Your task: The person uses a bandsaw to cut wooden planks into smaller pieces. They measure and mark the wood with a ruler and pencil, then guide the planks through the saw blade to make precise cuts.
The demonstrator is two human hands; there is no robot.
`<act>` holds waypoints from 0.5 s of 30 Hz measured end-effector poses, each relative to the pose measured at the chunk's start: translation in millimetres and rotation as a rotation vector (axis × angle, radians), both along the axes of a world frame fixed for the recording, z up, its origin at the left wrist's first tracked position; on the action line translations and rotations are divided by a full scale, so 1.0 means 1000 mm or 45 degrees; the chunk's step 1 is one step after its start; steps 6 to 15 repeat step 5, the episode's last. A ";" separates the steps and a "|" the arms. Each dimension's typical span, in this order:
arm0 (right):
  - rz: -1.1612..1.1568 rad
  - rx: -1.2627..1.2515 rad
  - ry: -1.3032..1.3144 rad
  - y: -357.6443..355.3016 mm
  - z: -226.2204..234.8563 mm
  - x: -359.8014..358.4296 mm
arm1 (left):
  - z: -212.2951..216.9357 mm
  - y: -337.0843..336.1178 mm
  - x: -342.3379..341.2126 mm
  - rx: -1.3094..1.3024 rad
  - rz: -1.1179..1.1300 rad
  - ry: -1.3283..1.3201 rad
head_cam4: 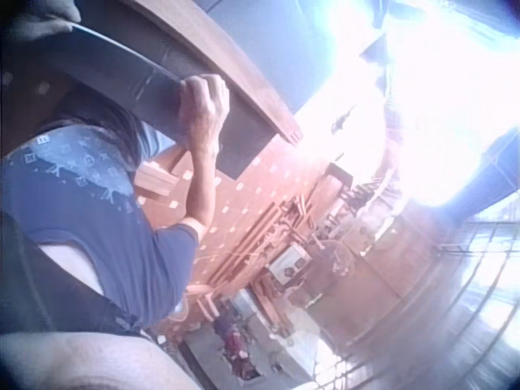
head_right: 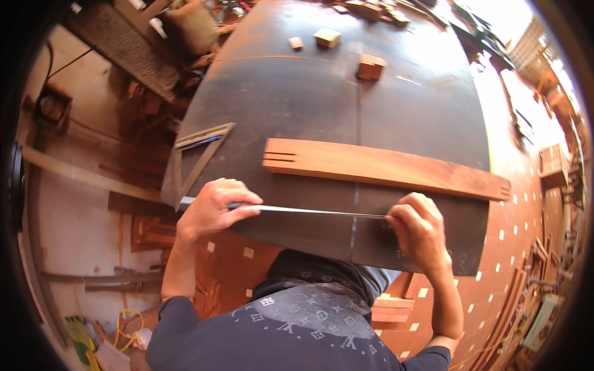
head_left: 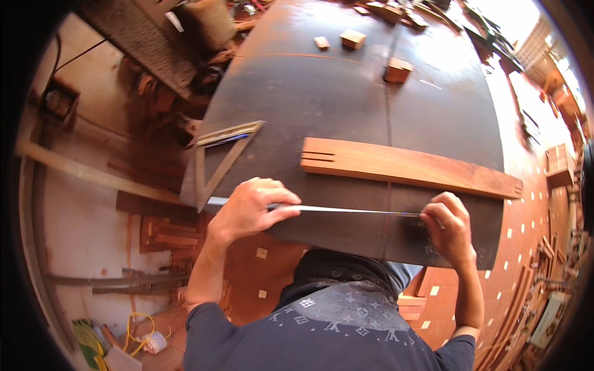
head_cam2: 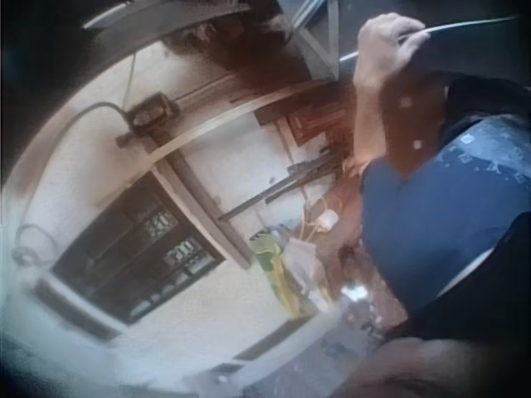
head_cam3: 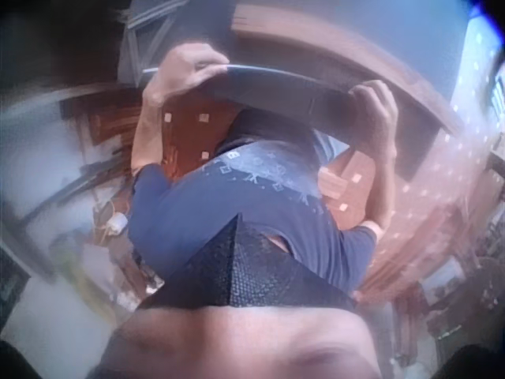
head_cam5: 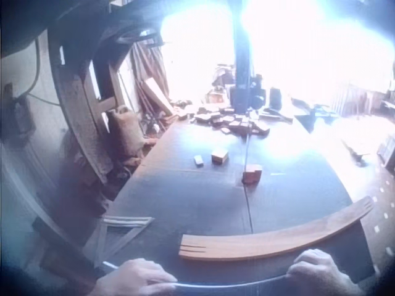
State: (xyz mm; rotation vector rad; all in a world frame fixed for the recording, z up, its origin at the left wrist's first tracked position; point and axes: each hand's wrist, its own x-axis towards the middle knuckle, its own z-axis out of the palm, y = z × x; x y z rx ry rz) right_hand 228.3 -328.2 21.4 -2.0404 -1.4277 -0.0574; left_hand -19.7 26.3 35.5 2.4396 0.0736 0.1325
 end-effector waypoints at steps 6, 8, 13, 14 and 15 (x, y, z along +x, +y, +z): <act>0.176 -0.146 -0.009 0.037 0.024 -0.004 | 0.002 0.010 -0.014 0.182 0.164 -0.022; 0.176 -0.146 -0.009 0.037 0.024 -0.004 | 0.002 0.010 -0.014 0.182 0.164 -0.022; 0.176 -0.146 -0.009 0.037 0.024 -0.004 | 0.002 0.010 -0.014 0.182 0.164 -0.022; 0.176 -0.146 -0.009 0.037 0.024 -0.004 | 0.002 0.010 -0.014 0.182 0.164 -0.022; 0.176 -0.146 -0.009 0.037 0.024 -0.004 | 0.002 0.010 -0.014 0.182 0.164 -0.022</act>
